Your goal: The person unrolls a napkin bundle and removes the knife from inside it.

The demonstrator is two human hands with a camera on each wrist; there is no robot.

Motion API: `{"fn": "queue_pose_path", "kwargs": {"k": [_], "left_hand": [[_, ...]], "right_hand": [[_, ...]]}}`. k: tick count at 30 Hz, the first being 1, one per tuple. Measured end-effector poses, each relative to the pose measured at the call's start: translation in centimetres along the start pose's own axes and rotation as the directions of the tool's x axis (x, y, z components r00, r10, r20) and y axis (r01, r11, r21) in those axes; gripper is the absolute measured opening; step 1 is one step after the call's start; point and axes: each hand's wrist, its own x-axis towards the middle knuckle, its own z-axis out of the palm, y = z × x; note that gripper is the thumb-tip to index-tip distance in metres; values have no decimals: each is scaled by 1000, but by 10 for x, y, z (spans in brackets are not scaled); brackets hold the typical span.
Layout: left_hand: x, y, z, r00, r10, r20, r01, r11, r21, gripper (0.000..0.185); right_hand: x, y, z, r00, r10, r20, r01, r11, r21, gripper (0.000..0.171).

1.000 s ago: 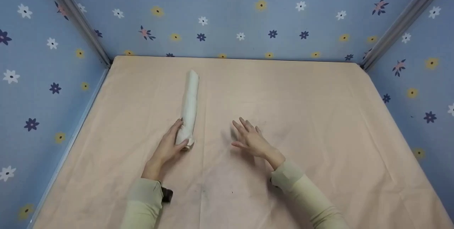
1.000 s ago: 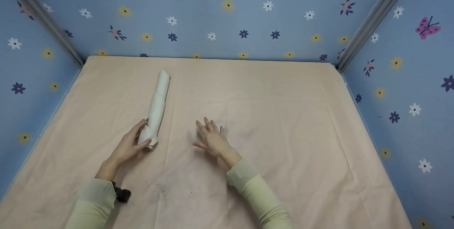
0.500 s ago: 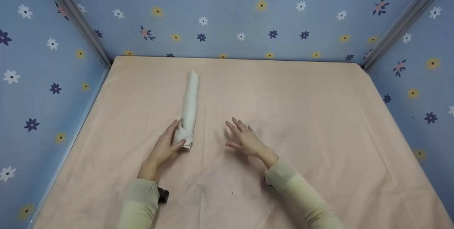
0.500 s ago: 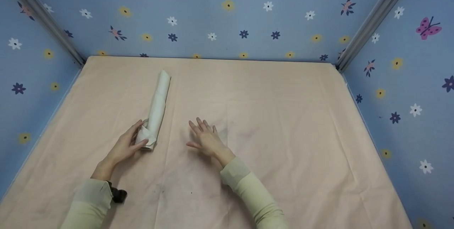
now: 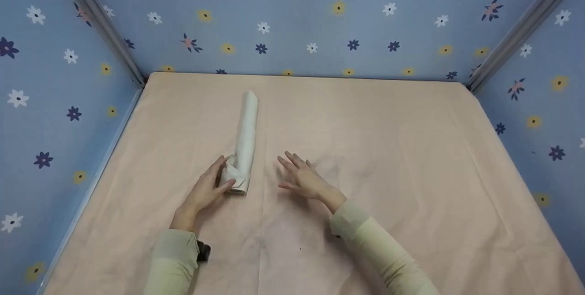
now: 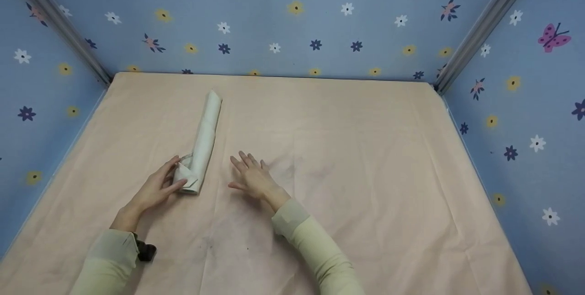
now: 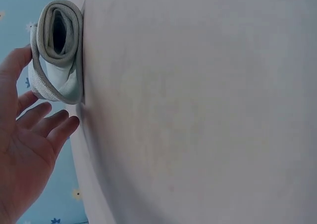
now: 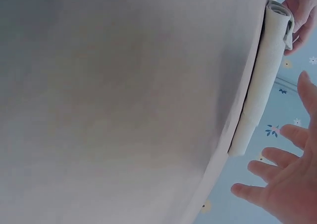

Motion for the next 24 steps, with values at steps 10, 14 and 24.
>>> {"fn": "queue_pose_path", "kwargs": {"k": [10,14,24], "left_hand": [[-1,-4,-5,1000,-5,25,5,1000,-4,77],[-2,-5,-6,999,-14,33,14,1000,-9,77],[-4,-3,-4,1000,-22,2,22,1000,-1,80]], "right_hand": [[13,-9,5,1000,-22,4,22,1000,-19,71],[18,-14,8,999,-34,8,34,999,-23,71],[32,-25,18,997,-77,10,77,996,-36,69]]}}
